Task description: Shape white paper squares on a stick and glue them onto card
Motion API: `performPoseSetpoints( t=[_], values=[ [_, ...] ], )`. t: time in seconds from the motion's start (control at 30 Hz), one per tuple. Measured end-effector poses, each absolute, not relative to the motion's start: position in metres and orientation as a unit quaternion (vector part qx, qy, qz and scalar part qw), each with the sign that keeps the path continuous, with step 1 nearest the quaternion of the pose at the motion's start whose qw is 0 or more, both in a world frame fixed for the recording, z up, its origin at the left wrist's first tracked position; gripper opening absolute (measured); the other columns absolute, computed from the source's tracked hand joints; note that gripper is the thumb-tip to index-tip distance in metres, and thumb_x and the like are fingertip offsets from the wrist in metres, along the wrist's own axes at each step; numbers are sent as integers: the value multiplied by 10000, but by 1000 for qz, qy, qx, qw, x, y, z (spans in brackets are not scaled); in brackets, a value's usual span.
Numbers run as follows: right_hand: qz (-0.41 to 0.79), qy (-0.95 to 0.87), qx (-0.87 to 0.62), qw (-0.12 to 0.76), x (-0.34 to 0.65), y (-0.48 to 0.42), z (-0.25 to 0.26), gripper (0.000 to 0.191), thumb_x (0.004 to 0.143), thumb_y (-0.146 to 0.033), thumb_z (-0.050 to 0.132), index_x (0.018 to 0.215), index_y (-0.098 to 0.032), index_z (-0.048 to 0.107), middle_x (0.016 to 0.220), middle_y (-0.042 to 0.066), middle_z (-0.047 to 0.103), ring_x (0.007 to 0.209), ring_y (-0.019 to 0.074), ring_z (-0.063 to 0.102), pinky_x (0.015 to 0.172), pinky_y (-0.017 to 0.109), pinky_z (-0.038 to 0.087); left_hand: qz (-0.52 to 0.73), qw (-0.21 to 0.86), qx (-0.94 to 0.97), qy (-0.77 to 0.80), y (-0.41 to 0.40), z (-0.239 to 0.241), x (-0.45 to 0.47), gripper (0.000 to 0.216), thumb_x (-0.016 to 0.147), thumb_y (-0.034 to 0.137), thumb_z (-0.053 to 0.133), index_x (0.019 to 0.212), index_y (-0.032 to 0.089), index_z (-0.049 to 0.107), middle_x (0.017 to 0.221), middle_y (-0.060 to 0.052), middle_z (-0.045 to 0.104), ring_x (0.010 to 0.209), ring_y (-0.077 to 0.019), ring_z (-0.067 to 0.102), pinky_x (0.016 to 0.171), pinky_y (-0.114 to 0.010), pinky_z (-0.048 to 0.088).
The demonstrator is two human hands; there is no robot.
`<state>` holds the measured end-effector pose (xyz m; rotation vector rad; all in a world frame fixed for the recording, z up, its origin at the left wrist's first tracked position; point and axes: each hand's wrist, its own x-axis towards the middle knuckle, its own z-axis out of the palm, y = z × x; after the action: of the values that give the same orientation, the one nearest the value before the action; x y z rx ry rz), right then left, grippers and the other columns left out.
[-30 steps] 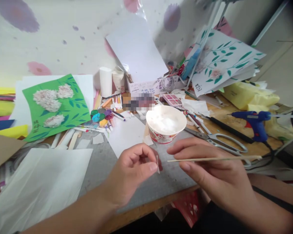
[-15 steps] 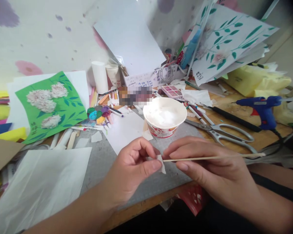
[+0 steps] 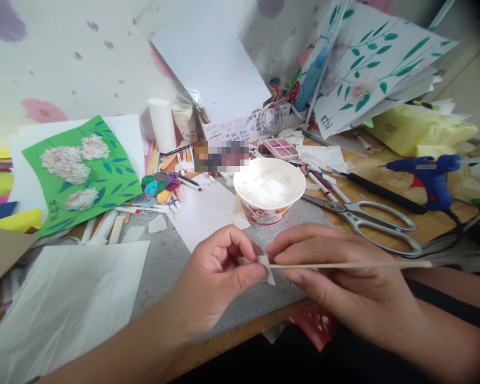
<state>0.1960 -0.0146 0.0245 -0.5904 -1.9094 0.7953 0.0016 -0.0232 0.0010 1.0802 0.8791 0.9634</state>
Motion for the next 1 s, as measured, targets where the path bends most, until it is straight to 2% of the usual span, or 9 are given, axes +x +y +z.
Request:
performPoseSetpoints(
  t=[0.27,0.33,0.43,0.53,0.63,0.77,1.0],
  values=[
    [277,-796,-266,468,195,-15,22,157,766,22,627,870,-67,703,856,94,730,854,99,677,805,123,526,410,533,599,435,-25,-3,2,140,806,212,649,748,200,523,722,14,581,688,-141,559,645,-273,437],
    [264,-801,-269,466,195,-15,23,168,767,23,625,879,-72,705,863,90,733,869,96,677,820,116,520,417,494,629,433,-24,-3,1,126,812,184,630,760,204,516,783,1,600,734,-150,579,667,-281,449],
    [247,-798,-281,472,195,-15,24,146,763,13,634,853,-75,706,841,86,735,867,98,681,825,111,517,459,347,702,420,-25,3,0,126,792,115,614,759,199,527,853,-11,576,805,-145,567,708,-270,444],
    [231,-789,-295,487,195,-17,25,128,758,-2,650,832,-91,705,811,74,737,860,101,685,833,117,517,458,250,755,398,-29,11,-1,128,790,97,592,725,192,534,690,26,499,653,-112,509,614,-233,419],
    [232,-789,-292,488,193,-18,25,164,757,3,643,854,-116,703,813,60,739,855,106,689,818,131,531,413,294,760,406,-32,14,0,102,799,171,617,716,190,560,619,36,526,563,-104,505,540,-219,402],
    [257,-787,-291,479,190,-19,22,224,757,-4,642,896,-169,701,853,41,737,847,126,695,773,173,564,376,379,711,459,-31,12,3,133,767,280,667,711,199,578,655,26,605,593,-128,552,559,-224,427],
    [250,-780,-302,488,188,-17,18,200,778,-32,635,886,-185,704,851,43,736,851,153,700,767,219,577,361,403,664,516,-29,13,4,142,795,207,541,658,198,577,608,16,583,579,-134,523,550,-231,404]
  ],
)
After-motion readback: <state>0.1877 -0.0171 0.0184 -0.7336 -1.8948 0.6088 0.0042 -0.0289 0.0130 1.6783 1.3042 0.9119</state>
